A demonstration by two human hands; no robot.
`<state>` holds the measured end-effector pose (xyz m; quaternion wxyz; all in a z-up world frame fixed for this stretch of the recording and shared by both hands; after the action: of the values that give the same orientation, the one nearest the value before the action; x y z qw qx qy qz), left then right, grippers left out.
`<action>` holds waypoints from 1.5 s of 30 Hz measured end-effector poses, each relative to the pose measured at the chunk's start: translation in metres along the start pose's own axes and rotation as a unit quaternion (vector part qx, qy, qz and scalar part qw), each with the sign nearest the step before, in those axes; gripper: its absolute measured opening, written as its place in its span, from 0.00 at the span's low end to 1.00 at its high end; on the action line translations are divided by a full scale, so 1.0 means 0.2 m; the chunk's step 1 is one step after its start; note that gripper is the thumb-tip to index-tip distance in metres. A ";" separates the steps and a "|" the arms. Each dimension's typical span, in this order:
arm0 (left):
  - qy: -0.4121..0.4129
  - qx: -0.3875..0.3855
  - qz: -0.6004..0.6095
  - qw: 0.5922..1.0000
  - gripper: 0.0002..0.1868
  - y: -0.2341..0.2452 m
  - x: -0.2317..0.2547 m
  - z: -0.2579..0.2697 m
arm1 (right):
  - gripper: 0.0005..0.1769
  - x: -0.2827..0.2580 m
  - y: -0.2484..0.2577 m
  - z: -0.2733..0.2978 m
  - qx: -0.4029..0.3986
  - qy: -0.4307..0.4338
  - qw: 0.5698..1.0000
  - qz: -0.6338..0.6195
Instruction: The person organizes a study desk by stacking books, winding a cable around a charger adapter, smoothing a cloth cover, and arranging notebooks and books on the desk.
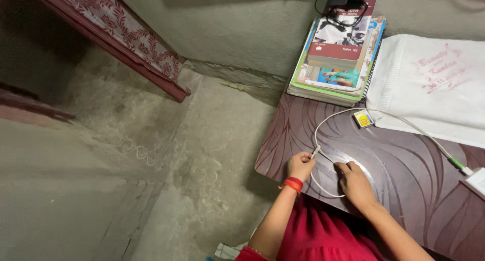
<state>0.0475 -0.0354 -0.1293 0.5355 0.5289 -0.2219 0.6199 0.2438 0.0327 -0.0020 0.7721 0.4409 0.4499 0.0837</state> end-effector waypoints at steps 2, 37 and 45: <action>0.027 -0.037 0.161 0.986 0.12 0.02 0.01 -0.04 | 0.31 0.01 0.01 0.01 0.014 0.001 0.999 -0.035; -0.321 -0.195 -0.261 0.889 0.25 -0.96 1.24 0.28 | 0.22 0.60 1.18 1.03 0.122 0.081 0.936 -0.320; -0.221 -0.300 -0.147 0.916 0.14 -1.22 1.09 0.22 | 0.21 0.96 1.09 1.19 0.062 -0.024 0.960 -0.271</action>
<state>0.3145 0.1006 0.0105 0.6916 0.4935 -0.4298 0.3056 0.5971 0.1193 0.0918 0.7478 0.3510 0.5380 -0.1677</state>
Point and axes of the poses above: each hand's wrist, its own z-axis away from the middle knuckle, its own y-axis out of the back of the hand, x = y × z, the point moved 2 cm from there along -z, towards the middle knuckle, and after that the axes turned 15 degrees about -x, right-handed, at the moved point
